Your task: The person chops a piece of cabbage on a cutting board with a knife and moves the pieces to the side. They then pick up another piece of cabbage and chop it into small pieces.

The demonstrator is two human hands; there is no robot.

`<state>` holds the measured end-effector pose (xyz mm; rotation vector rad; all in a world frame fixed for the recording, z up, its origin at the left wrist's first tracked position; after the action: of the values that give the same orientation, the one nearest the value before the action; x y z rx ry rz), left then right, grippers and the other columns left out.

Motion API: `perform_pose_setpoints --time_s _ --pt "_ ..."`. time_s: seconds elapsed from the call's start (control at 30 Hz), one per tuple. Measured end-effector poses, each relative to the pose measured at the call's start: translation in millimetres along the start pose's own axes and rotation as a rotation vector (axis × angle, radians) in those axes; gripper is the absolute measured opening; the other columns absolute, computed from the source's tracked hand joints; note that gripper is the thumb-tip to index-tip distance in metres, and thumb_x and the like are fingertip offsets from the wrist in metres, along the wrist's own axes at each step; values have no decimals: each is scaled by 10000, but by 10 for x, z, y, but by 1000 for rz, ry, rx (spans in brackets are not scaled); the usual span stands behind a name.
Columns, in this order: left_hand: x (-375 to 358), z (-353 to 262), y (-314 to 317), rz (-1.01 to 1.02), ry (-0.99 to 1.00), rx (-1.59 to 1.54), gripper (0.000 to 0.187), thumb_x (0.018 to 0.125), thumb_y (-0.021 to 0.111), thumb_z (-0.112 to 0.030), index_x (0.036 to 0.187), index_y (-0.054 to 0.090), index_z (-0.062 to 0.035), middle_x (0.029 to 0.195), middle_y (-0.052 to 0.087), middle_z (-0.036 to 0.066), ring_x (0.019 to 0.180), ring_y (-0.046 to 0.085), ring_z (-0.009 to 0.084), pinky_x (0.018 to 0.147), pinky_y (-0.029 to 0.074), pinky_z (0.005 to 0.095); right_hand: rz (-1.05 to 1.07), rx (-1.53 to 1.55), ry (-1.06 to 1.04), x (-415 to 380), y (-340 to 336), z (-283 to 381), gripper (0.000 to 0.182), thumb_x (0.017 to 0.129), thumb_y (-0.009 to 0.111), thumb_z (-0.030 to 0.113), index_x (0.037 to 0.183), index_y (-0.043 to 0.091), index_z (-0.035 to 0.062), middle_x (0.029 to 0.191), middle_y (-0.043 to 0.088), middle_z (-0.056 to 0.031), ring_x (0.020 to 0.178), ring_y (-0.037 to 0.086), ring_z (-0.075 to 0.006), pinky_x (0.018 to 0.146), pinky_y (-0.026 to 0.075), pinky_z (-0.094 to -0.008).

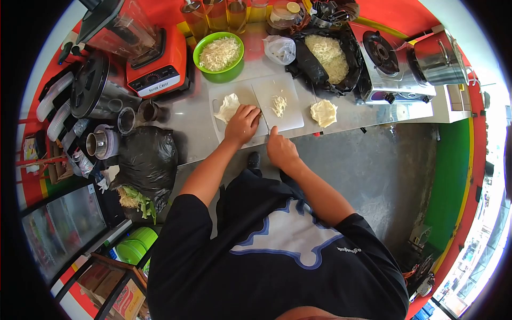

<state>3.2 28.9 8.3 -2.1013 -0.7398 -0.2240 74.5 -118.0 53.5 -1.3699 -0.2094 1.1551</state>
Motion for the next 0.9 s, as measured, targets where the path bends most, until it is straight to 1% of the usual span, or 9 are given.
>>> perform_pose_setpoints --time_s 0.13,0.2,0.3,0.43,0.5,0.63,0.73,0.8,0.9 --pt "3 1 4 -1 13 4 214 859 687 -50 1070 675 -12 1067 642 107 1019 593 319 860 512 403 -37 85 7 156 84 -28 274 953 508 133 1123 393 -49 943 686 -322 910 680 -502 805 549 -552" --pt "6 -18 -18 -8 25 24 222 847 676 -64 1064 681 -15 1058 645 96 1017 598 295 857 525 390 -46 75 7 200 16 -24 329 899 561 36 1176 410 -57 962 706 -283 925 708 -449 791 583 -493" --pt "11 -33 -22 1 14 30 197 845 678 -60 1038 684 -19 1047 651 98 1004 603 300 852 526 397 -42 37 -27 113 -64 -10 310 897 565 23 1155 408 -45 957 707 -282 918 709 -453 792 583 -491" --pt "17 -27 5 -40 33 8 161 845 679 -56 1000 679 -15 1027 659 104 986 608 306 840 527 401 -28 65 27 99 18 17 293 894 573 23 1130 409 -35 948 708 -283 918 711 -447 795 584 -486" --pt "6 -20 6 -27 13 -3 156 860 668 -43 1012 671 -8 1040 661 122 991 607 332 849 519 425 -9 105 28 116 42 26 300 942 521 128 1151 392 -45 996 685 -327 968 680 -488 843 546 -542" --pt "4 -14 -16 -4 18 -25 136 844 678 -40 977 666 -15 1042 660 117 999 609 326 848 519 422 -14 121 35 149 -60 60 300 928 527 99 1153 393 -46 990 687 -324 966 685 -481 840 551 -537" --pt "25 -35 -21 -2 28 -16 127 832 680 -38 956 659 -21 1038 661 114 1004 610 322 847 521 421 -8 109 27 84 -49 59 297 917 527 77 1152 393 -45 971 692 -318 947 690 -479 832 555 -535" --pt "28 -48 -22 -3 39 -1 101 842 648 -35 943 650 -21 1014 659 103 988 609 320 828 525 419 -80 29 24 65 49 75 266 921 552 61 1132 416 -26 919 716 -256 875 729 -414 762 593 -482" --pt "32 -64 -26 -14 47 9 110 846 648 -40 954 652 -22 1006 661 105 978 612 320 814 528 421 -63 59 34 121 67 87 237 929 531 59 1122 418 -22 920 717 -255 886 727 -416 777 590 -487"
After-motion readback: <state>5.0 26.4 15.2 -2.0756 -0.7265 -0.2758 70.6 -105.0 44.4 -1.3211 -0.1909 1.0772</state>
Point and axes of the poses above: each hand's wrist, its own x-axis towards the middle knuckle, its own y-axis out of the palm, z = x × y, the point moved 2 cm from there along x, towards the middle knuckle
